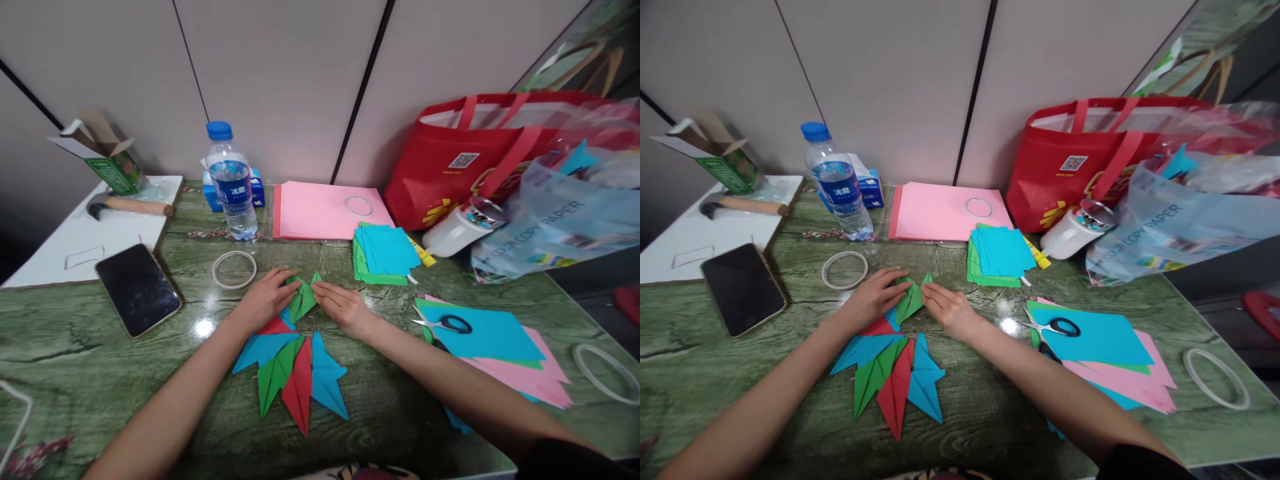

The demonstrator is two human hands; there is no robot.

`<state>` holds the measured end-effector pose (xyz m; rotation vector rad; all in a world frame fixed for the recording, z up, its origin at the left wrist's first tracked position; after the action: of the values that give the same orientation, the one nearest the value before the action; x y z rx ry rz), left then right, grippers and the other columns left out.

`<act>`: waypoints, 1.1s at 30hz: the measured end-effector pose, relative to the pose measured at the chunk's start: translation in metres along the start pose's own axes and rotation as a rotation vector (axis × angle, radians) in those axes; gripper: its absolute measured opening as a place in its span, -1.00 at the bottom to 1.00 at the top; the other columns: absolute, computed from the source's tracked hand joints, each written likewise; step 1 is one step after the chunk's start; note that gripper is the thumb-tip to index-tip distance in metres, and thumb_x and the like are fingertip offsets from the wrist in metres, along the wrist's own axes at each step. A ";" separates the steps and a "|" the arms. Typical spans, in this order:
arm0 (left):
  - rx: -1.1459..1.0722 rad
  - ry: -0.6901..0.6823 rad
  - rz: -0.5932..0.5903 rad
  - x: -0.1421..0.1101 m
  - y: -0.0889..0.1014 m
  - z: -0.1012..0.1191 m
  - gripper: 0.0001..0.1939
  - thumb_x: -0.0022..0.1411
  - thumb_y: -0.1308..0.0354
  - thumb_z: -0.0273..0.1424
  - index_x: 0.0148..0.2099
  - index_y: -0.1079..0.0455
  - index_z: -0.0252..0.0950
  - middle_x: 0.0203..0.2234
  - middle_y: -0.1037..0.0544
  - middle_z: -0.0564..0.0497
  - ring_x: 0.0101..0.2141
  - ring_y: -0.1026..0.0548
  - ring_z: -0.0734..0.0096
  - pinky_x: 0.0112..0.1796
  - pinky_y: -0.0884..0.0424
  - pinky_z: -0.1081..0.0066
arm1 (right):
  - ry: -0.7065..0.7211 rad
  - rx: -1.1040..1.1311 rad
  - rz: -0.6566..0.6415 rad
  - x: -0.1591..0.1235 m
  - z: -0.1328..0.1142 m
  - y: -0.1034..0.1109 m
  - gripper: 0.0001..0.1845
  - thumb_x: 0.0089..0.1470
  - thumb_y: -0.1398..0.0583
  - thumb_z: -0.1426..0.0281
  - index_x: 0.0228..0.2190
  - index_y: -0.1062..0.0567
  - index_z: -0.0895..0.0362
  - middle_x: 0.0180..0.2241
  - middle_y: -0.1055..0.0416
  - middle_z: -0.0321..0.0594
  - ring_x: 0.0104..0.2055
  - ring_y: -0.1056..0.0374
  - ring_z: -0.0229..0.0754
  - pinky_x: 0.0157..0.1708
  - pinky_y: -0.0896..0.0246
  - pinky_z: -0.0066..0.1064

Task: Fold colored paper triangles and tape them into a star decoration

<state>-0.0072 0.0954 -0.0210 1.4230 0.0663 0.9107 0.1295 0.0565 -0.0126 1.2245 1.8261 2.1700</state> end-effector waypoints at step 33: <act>0.026 0.047 -0.083 0.006 0.002 0.004 -0.76 0.31 0.05 -0.44 -0.03 -0.35 -0.29 -0.04 -0.42 -0.12 0.00 -0.33 0.20 -0.06 -0.40 0.15 | 0.017 -0.052 -0.024 0.000 -0.002 -0.004 -0.76 0.18 -0.06 0.54 -0.26 -0.52 0.22 -0.08 -0.47 -0.06 0.03 -0.35 -0.13 -0.19 -0.38 -0.38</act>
<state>-0.0017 0.0955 -0.0159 1.4124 0.1720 0.8778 0.1266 0.0555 -0.0161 1.1712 1.7700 2.2067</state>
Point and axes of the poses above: each hand's wrist, its own x-axis towards the middle knuckle, its own y-axis out of the back of the hand, z = x × y, the point moved 7 cm from there along x, towards the middle knuckle
